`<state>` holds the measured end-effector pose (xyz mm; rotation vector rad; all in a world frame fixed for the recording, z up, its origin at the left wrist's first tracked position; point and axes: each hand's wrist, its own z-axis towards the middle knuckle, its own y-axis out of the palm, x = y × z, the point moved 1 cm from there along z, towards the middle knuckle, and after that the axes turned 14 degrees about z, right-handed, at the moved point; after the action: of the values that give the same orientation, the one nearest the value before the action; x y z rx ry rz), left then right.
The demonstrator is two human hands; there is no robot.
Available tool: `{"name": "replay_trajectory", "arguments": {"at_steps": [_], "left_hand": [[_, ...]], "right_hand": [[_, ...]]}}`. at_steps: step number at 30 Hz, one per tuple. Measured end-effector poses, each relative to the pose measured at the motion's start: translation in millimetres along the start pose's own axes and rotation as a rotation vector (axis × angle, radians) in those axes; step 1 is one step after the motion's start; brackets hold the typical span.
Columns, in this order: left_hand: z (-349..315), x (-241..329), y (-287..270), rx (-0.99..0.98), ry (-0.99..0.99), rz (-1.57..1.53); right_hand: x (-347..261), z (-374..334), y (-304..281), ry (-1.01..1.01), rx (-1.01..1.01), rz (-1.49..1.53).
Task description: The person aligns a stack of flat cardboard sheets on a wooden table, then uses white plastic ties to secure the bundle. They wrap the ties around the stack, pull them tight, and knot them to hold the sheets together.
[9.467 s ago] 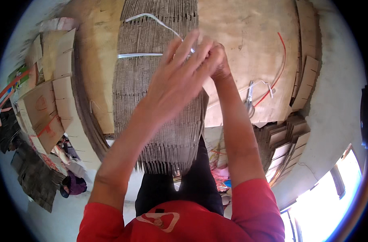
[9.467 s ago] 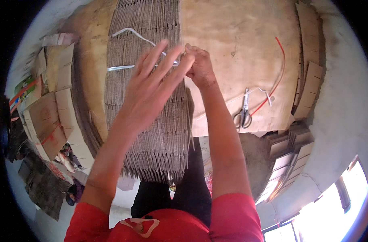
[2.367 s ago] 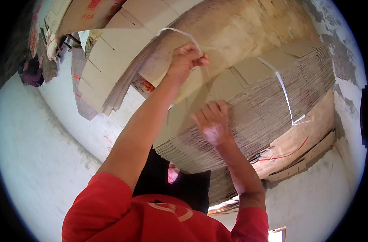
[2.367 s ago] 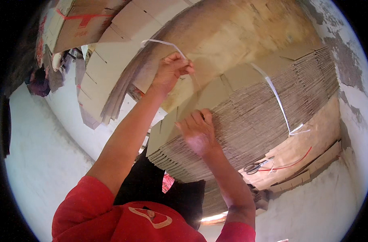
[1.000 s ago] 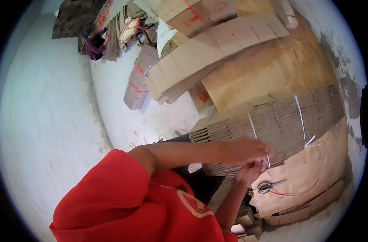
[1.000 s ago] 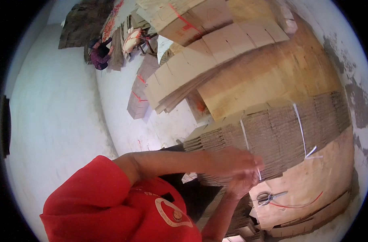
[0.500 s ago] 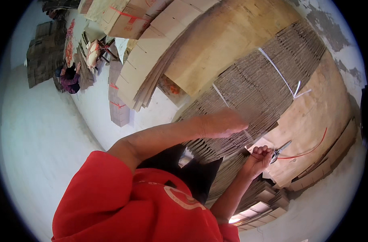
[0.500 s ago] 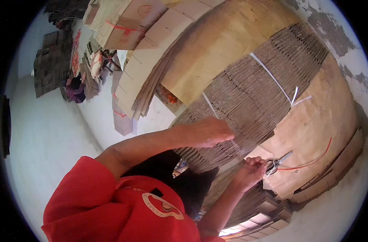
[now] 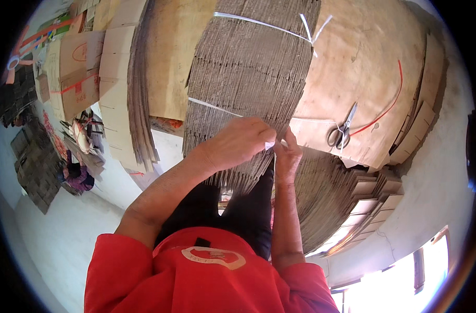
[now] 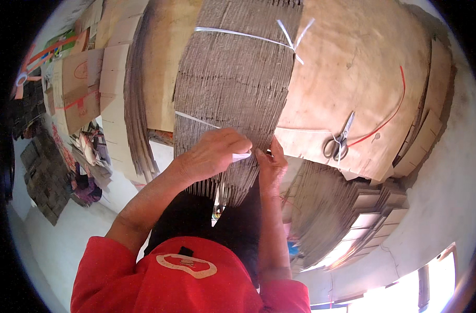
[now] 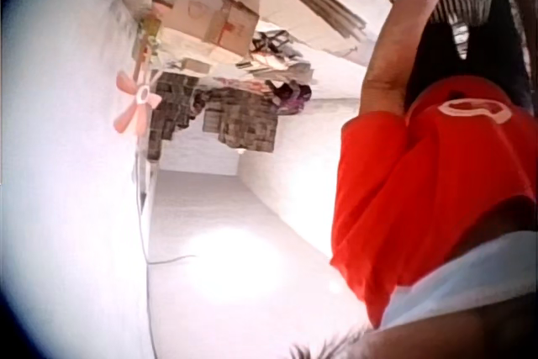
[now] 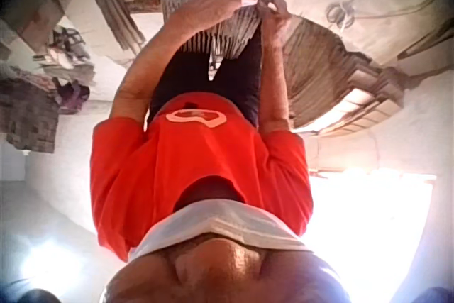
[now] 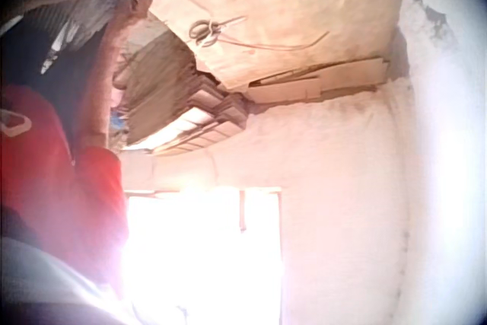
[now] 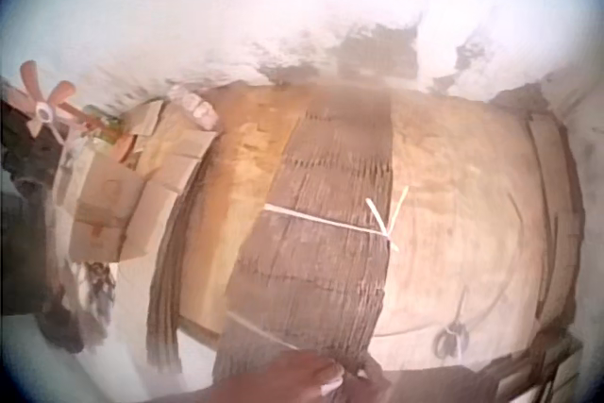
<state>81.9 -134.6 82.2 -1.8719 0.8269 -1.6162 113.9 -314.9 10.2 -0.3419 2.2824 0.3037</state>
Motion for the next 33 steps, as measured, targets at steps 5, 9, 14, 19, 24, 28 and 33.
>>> {"name": "replay_trajectory", "arguments": {"at_steps": [5, 9, 14, 19, 24, 28, 33], "left_hand": [[7.7, -3.0, 16.4, -0.044, 0.064, 0.018], [17.1, -7.6, 31.7, -0.168, 0.062, 0.104], [47.2, -14.5, 39.4, -0.120, 0.351, 0.326], [64.4, -13.7, 39.9, -0.318, 0.474, 0.327], [72.9, -9.4, 48.7, -0.339, 0.509, 0.330], [66.2, -6.7, 51.9, -0.109, 0.503, 0.313], [66.5, -3.0, 55.7, -0.053, 0.489, 0.324]], "right_hand": [[7.9, -2.0, -3.1, -0.042, 0.014, 0.001], [4.6, -1.3, -0.5, -0.088, -0.011, -0.030], [-11.8, 6.5, -9.3, 0.038, -0.051, 0.071], [11.4, 23.8, -36.1, 0.257, 0.077, 0.494], [64.2, 78.1, -47.8, 0.282, 0.621, -0.007], [50.9, 105.8, -37.9, 0.218, 0.705, -0.478], [89.1, 123.0, -49.5, -0.011, 0.643, -0.081]]}}
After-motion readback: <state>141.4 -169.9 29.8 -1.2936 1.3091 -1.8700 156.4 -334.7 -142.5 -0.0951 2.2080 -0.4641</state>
